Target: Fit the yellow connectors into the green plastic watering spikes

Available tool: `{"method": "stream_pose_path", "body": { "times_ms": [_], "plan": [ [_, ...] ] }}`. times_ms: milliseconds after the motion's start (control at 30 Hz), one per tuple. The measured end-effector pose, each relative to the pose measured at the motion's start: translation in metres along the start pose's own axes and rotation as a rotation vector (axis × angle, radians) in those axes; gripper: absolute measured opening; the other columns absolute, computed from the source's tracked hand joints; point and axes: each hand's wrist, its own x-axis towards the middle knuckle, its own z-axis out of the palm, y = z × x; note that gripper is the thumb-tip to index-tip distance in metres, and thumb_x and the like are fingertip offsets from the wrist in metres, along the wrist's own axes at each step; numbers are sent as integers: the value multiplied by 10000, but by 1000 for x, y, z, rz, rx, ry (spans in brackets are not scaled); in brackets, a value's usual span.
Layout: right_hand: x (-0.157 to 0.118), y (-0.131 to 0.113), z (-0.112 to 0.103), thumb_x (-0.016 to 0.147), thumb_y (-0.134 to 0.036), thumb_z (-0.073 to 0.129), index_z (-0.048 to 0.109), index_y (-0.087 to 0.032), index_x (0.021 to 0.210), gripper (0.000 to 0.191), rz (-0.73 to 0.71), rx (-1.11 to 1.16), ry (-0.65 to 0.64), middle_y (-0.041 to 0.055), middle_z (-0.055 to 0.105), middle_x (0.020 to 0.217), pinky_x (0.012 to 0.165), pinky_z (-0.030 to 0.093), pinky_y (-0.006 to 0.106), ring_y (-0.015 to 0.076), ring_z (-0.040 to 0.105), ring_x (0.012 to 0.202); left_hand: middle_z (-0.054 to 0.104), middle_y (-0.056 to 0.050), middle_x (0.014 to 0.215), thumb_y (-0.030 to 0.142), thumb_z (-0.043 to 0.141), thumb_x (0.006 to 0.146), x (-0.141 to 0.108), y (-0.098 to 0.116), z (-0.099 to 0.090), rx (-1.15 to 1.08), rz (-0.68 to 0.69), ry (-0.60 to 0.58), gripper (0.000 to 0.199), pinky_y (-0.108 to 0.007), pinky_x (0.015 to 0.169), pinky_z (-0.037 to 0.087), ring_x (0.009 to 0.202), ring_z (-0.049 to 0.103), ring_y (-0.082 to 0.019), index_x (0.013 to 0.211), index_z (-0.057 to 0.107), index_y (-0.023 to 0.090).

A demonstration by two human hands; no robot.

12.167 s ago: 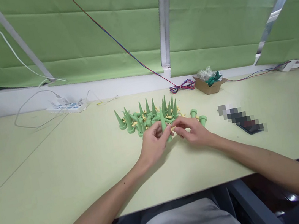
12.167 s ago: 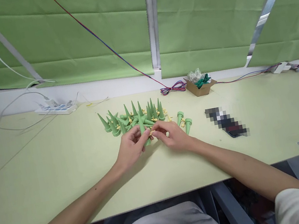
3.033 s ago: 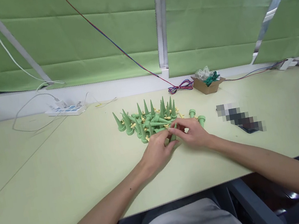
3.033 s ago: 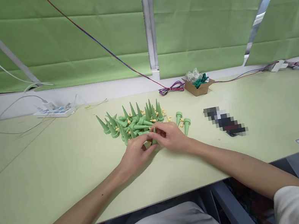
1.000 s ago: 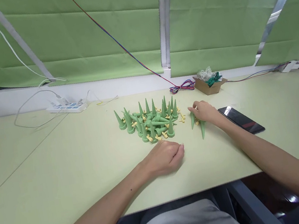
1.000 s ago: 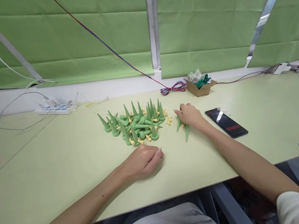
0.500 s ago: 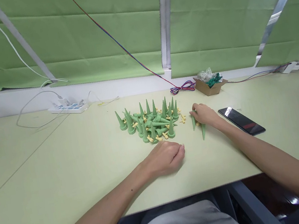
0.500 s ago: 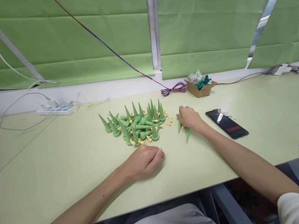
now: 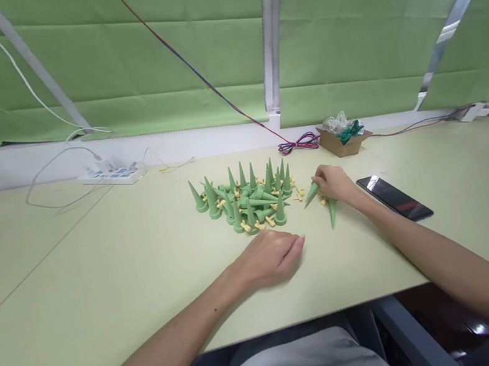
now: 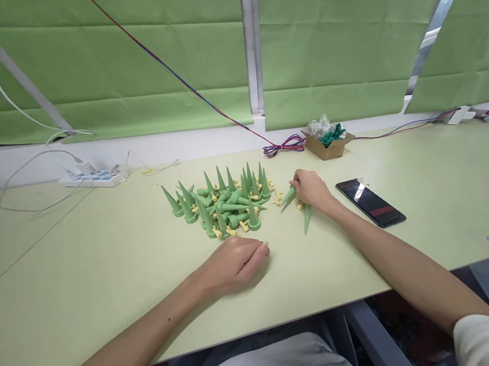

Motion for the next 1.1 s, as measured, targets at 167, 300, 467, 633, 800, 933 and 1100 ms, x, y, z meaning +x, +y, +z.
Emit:
{"method": "stream_pose_path", "body": {
  "times_ms": [167, 300, 467, 633, 800, 933, 1100],
  "plan": [
    [-1, -4, -3, 915, -259, 535, 675, -154, 860, 184, -75, 142, 137, 99, 729, 818, 702, 435, 303, 216, 645, 750, 397, 20, 544, 250, 319, 1031, 0, -1, 1, 7, -28, 67, 432, -300, 559, 288, 508, 348, -119, 603, 333, 193],
    [-9, -18, -8, 902, -323, 546, 635, -162, 807, 207, -141, 420, 159, 68, 714, 736, 655, 479, 300, 186, 653, 638, 449, 20, 570, 260, 376, 1019, 0, -3, 4, 15, -96, 176, 392, -279, 562, 299, 520, 383, -111, 642, 448, 181],
    [-26, -39, -13, 874, -522, 594, 591, -177, 777, 358, -205, 800, -10, 35, 665, 656, 509, 498, 283, 167, 638, 523, 556, 34, 610, 312, 498, 996, -1, -7, 9, -80, -179, 373, 187, -240, 571, 377, 530, 472, -101, 996, 631, 180],
    [-43, -56, -13, 867, -545, 623, 577, -187, 765, 375, -261, 933, -228, -19, 597, 514, 454, 476, 271, 140, 566, 402, 603, 32, 714, 354, 575, 968, -1, -12, 12, -169, -224, 478, 290, -217, 575, 433, 571, 525, -94, 1212, 574, 197],
    [-58, -66, -7, 896, -477, 613, 608, -188, 776, 313, -311, 919, -375, -27, 594, 473, 434, 463, 261, 155, 588, 393, 627, 27, 717, 311, 598, 961, 0, -12, 10, -103, -153, 475, 260, -213, 586, 448, 567, 532, -94, 1200, 615, 210],
    [-63, -70, -6, 916, -466, 589, 618, -200, 786, 298, -351, 921, -460, -24, 618, 497, 429, 469, 259, 158, 597, 404, 670, 4, 761, 227, 538, 981, 1, -8, 6, -58, -108, 442, 154, -229, 603, 444, 578, 537, -104, 1081, 652, 203],
    [-50, -61, -10, 916, -453, 573, 581, -197, 704, 333, -369, 812, -285, -8, 640, 576, 476, 447, 252, 129, 568, 426, 560, 18, 628, 256, 533, 963, 1, -6, 5, -17, -170, 437, 223, -242, 555, 378, 545, 475, -106, 754, 540, 179]
  ]
}}
